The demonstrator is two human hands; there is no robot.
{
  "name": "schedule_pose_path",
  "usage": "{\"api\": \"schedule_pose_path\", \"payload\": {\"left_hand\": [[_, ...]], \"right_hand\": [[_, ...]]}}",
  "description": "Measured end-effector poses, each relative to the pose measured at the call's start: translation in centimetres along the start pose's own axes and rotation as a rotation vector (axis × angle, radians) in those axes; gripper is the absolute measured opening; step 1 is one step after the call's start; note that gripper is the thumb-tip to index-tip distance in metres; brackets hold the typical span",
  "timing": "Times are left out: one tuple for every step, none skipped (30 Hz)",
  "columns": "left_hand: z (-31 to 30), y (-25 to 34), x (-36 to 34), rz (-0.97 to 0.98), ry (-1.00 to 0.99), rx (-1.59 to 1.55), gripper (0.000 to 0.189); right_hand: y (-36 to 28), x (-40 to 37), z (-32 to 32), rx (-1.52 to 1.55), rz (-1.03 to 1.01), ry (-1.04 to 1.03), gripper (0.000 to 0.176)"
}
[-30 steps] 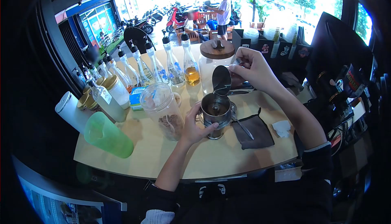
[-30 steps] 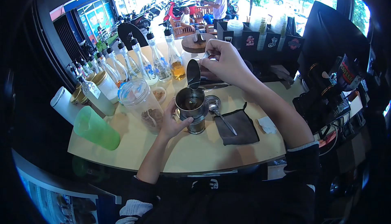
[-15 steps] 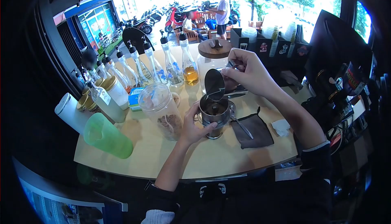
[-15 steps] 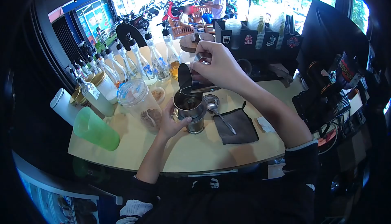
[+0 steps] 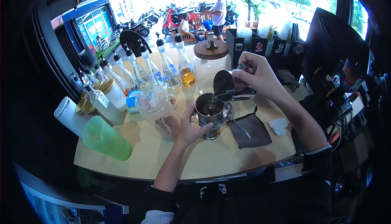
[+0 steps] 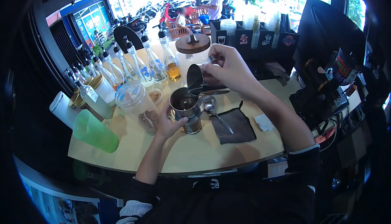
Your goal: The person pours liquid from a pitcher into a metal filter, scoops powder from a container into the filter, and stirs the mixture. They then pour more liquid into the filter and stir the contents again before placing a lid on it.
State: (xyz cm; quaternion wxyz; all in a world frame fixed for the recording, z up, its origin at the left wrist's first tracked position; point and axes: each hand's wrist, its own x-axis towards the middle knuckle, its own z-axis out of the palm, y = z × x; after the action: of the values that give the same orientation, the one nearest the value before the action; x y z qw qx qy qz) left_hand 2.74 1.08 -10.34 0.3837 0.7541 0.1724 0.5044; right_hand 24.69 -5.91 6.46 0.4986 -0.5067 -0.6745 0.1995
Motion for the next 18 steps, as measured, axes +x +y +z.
{"api": "schedule_pose_path", "payload": {"left_hand": [[0.0, 0.0, 0.0, -0.015, -0.004, -0.010, 0.071], [0.0, 0.0, -0.1, -0.031, -0.007, -0.019, 0.072], [0.0, -0.1, -0.1, -0.031, -0.007, -0.020, 0.072], [-0.1, -0.1, -0.1, -0.029, -0.010, -0.016, 0.071], [0.0, -0.1, -0.1, -0.028, -0.014, -0.013, 0.071], [0.0, 0.0, -0.1, -0.027, -0.013, -0.014, 0.071], [0.0, 0.0, 0.0, -0.032, -0.013, -0.019, 0.071], [-0.1, 0.1, 0.0, -0.037, -0.014, -0.022, 0.071], [-0.1, 0.2, 0.0, -0.035, -0.014, -0.021, 0.071], [0.0, 0.3, 0.0, -0.035, -0.007, -0.024, 0.071], [0.1, 0.3, -0.1, -0.034, 0.000, -0.026, 0.070], [0.0, 0.3, -0.1, -0.033, -0.001, -0.026, 0.070], [0.0, 0.2, -0.1, -0.030, -0.007, -0.022, 0.070], [0.0, 0.2, 0.0, -0.027, -0.013, -0.019, 0.070], [0.1, 0.2, 0.0, -0.025, -0.013, -0.019, 0.070], [0.1, 0.3, 0.0, -0.026, -0.008, -0.023, 0.070], [0.1, 0.4, 0.0, -0.029, -0.002, -0.028, 0.070], [0.1, 0.4, -0.1, -0.028, -0.003, -0.027, 0.070]], "right_hand": [[0.9, 0.1, -0.2, 0.006, -0.044, 0.013, 0.026], [1.8, 0.1, -0.5, 0.006, -0.044, 0.014, 0.026], [2.8, 0.0, -0.7, 0.099, -0.011, 0.039, 0.025], [3.5, 0.0, -0.9, 0.192, 0.021, 0.063, 0.024], [4.2, -0.3, -1.0, 0.191, 0.022, 0.063, 0.024], [4.5, -0.7, -0.9, 0.277, 0.081, 0.124, 0.022], [4.9, -1.1, -0.9, 0.364, 0.139, 0.185, 0.020], [6.4, -1.4, -1.2, 0.365, 0.137, 0.186, 0.020], [8.8, -1.6, -1.6, 0.388, 0.159, 0.206, 0.019], [10.7, -1.8, -1.6, 0.411, 0.182, 0.226, 0.019], [11.6, -2.1, -1.2, 0.411, 0.181, 0.227, 0.019], [12.3, -2.6, -0.8, 0.524, 0.253, 0.304, 0.019], [13.3, -2.9, -0.3, 0.636, 0.324, 0.380, 0.019], [15.4, -3.2, -0.4, 0.651, 0.341, 0.389, 0.020], [15.9, -3.4, 0.0, 0.650, 0.339, 0.390, 0.020], [16.5, -3.7, 0.3, 0.703, 0.371, 0.436, 0.021], [17.1, -3.8, 0.6, 0.757, 0.404, 0.482, 0.022], [18.6, -4.0, 0.7, 0.719, 0.363, 0.476, 0.023]]}}
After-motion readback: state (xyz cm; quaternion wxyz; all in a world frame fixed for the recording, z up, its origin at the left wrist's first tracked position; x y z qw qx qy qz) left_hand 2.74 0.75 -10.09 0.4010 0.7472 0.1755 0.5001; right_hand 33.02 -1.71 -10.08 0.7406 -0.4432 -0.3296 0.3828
